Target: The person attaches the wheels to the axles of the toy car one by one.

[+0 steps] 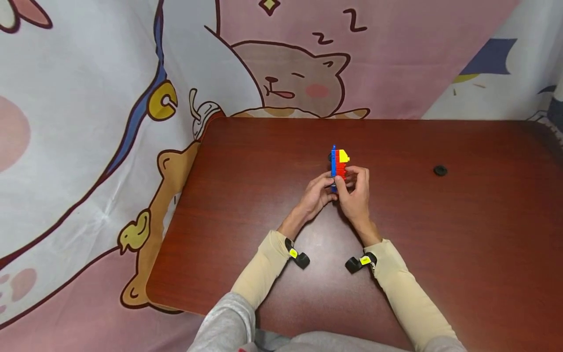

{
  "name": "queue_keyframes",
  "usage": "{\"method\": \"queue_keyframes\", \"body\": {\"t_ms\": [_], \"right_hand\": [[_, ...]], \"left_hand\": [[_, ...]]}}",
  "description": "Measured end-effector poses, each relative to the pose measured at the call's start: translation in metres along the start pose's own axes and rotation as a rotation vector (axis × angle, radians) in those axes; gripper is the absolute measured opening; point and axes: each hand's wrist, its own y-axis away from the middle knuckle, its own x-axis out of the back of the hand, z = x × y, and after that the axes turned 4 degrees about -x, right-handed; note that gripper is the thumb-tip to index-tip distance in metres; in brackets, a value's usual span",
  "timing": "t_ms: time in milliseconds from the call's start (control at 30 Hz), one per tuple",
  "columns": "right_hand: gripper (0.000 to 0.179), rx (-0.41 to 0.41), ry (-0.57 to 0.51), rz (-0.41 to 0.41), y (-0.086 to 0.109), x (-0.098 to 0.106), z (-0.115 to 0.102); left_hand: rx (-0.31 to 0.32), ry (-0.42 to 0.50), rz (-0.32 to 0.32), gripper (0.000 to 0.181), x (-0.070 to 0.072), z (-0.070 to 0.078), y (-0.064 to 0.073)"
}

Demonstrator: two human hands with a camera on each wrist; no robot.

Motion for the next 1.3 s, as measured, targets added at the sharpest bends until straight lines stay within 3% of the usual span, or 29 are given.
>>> {"method": "queue_keyframes", "body": {"t_ms": [133,233,333,733,867,1033,1100,1300], "right_hand": [[0.041,-0.154,0.0,-0.051,0.0,0.003,-0.008],[0.044,-0.205,0.01,-0.097,-0.001,0.005,-0.008],[0.045,-0.206,-0.011,-0.125,-0.002,0.005,-0.006],[0.047,-0.179,-0.108,-0.101,-0.003,0.005,-0.001],[0.038,-0.227,-0.167,-0.063,-0.003,0.006,0.0],[0.006,-0.276,-0.303,0.081,-0.005,0.006,0.002],[0.007,-0.269,-0.323,0.126,-0.005,0.006,0.002],[0.005,-0.248,-0.26,0.107,-0.004,0.005,0.002]], "left_hand": [[0.005,-0.015,0.012,0.045,-0.001,-0.001,-0.001],[0.007,-0.026,0.03,0.045,-0.001,-0.002,-0.002],[0.005,-0.018,0.031,0.046,0.0,-0.001,-0.002],[-0.027,-0.027,-0.017,0.046,0.0,-0.001,-0.002],[-0.007,-0.078,-0.023,0.047,-0.001,-0.001,0.0],[-0.008,-0.176,-0.094,0.05,-0.003,-0.003,0.003],[-0.016,-0.19,-0.103,0.048,-0.004,-0.004,0.003],[-0.018,-0.136,0.023,0.033,-0.005,-0.003,0.001]]}}
